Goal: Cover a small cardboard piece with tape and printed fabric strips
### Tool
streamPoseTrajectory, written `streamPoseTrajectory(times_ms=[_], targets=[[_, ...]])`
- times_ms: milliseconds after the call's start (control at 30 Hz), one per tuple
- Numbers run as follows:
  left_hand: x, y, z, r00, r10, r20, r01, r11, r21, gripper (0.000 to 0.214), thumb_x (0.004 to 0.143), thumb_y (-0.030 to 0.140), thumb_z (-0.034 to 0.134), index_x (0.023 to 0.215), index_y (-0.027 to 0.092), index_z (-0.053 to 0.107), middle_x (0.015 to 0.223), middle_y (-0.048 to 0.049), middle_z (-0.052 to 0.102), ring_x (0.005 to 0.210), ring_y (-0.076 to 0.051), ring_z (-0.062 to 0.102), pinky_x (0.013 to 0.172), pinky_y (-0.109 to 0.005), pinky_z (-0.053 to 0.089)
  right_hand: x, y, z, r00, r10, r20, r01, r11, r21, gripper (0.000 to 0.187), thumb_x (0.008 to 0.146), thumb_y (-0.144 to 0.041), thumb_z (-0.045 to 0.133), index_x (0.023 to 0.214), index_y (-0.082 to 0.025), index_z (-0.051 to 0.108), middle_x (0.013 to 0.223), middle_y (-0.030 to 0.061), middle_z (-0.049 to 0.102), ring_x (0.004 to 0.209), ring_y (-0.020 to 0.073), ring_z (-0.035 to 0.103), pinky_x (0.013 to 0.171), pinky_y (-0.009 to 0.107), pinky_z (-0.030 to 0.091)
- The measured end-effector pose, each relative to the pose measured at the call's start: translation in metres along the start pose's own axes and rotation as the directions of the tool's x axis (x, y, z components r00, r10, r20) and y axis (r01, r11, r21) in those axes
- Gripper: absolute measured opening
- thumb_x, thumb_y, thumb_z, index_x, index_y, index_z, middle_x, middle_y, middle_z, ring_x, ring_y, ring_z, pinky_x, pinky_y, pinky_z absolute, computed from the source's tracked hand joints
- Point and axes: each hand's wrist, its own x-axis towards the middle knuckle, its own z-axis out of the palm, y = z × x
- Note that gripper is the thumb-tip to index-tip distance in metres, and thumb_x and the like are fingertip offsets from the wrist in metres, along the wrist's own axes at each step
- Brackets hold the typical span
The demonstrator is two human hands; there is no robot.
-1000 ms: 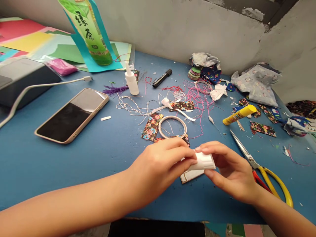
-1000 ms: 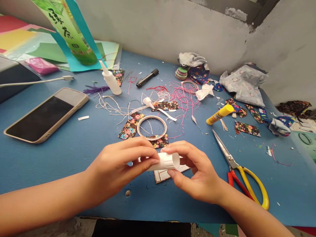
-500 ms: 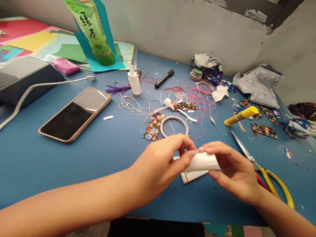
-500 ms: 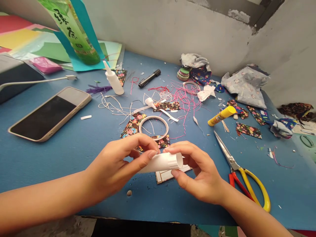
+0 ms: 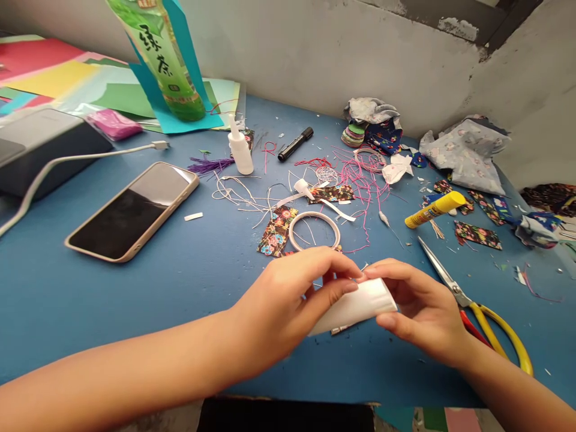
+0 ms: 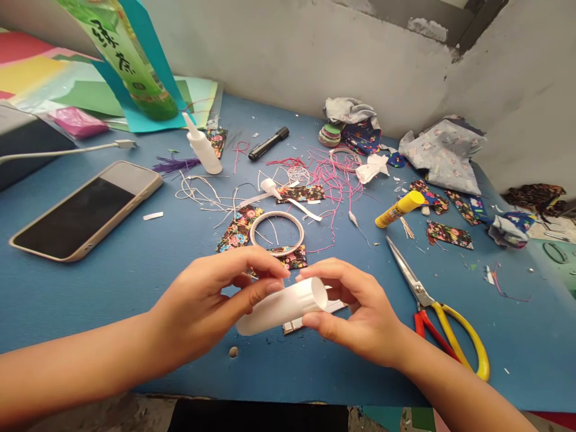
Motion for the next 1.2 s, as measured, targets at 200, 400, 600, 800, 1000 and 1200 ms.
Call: streamPoseTrajectory(times_ms=[200, 400, 600, 800, 1000, 1200], targets=[[0.001, 0.001, 0.002, 0.998, 0.069, -0.005, -0.069, 0.996, -0.060, 0.008, 0.081, 0.010, 0.069, 0.080, 0.016, 0.064, 0.075, 0.0025, 0.069, 0.064, -0.007, 0.061, 0.055, -0.013, 0.049, 0.000, -0.002, 0.002, 0.997, 0.072, -0.005, -0.071, 0.993, 0.091, 0.037, 0.077, -0.025, 0.077, 0.111, -0.035, 0.066, 0.095, -0.0015, 0.067, 0.082, 0.0105, 0.067, 0.074, 0.017, 0.056], [-0.002, -0.001, 0.006, 0.974, 0.207, -0.092, -0.212, 0.976, -0.044, 0.009, 0.080, 0.007, 0.069, 0.080, 0.014, 0.064, 0.075, -0.0006, 0.071, 0.069, -0.010, 0.067, 0.069, -0.017, 0.054, 0.003, -0.004, 0.008, 0.995, 0.089, -0.047, -0.082, 0.988, 0.133, 0.035, 0.073, -0.021, 0.080, 0.104, -0.029, 0.068, 0.092, -0.0025, 0.068, 0.078, 0.0090, 0.068, 0.070, 0.014, 0.056], [-0.005, -0.002, 0.008, 0.950, 0.302, -0.081, -0.305, 0.952, -0.038, 0.013, 0.082, 0.002, 0.064, 0.088, 0.014, 0.064, 0.089, -0.0043, 0.074, 0.082, -0.010, 0.070, 0.079, -0.016, 0.055, 0.003, -0.004, 0.012, 0.989, 0.117, -0.095, -0.106, 0.988, 0.116, 0.031, 0.072, -0.022, 0.080, 0.099, -0.026, 0.066, 0.085, -0.0029, 0.069, 0.076, 0.0103, 0.068, 0.069, 0.017, 0.058], [-0.005, -0.010, 0.007, 0.921, 0.390, -0.013, -0.383, 0.909, 0.166, 0.014, 0.084, 0.003, 0.063, 0.094, 0.013, 0.063, 0.090, -0.0049, 0.073, 0.089, -0.012, 0.068, 0.084, -0.021, 0.054, 0.003, -0.002, 0.012, 0.980, 0.146, -0.133, -0.147, 0.989, 0.008, 0.031, 0.073, -0.026, 0.078, 0.101, -0.025, 0.064, 0.088, -0.0023, 0.068, 0.077, 0.0112, 0.068, 0.070, 0.019, 0.058], [-0.004, -0.017, 0.008, 0.907, 0.419, -0.033, -0.391, 0.869, 0.302, 0.007, 0.085, 0.010, 0.064, 0.090, 0.015, 0.064, 0.079, -0.0027, 0.071, 0.075, -0.012, 0.066, 0.077, -0.024, 0.054, 0.007, 0.002, 0.013, 0.967, 0.155, -0.205, -0.160, 0.987, -0.013, 0.035, 0.067, -0.031, 0.083, 0.095, -0.023, 0.064, 0.086, -0.0006, 0.067, 0.075, 0.0128, 0.067, 0.063, 0.020, 0.057], [-0.002, -0.012, 0.008, 0.922, 0.384, -0.048, -0.353, 0.885, 0.303, 0.007, 0.085, 0.007, 0.063, 0.086, 0.014, 0.064, 0.077, -0.0015, 0.071, 0.073, -0.011, 0.063, 0.072, -0.022, 0.051, 0.005, 0.002, 0.016, 0.973, 0.073, -0.220, -0.093, 0.992, -0.086, 0.034, 0.063, -0.029, 0.085, 0.090, -0.022, 0.066, 0.082, -0.0018, 0.065, 0.073, 0.0125, 0.067, 0.063, 0.020, 0.057]])
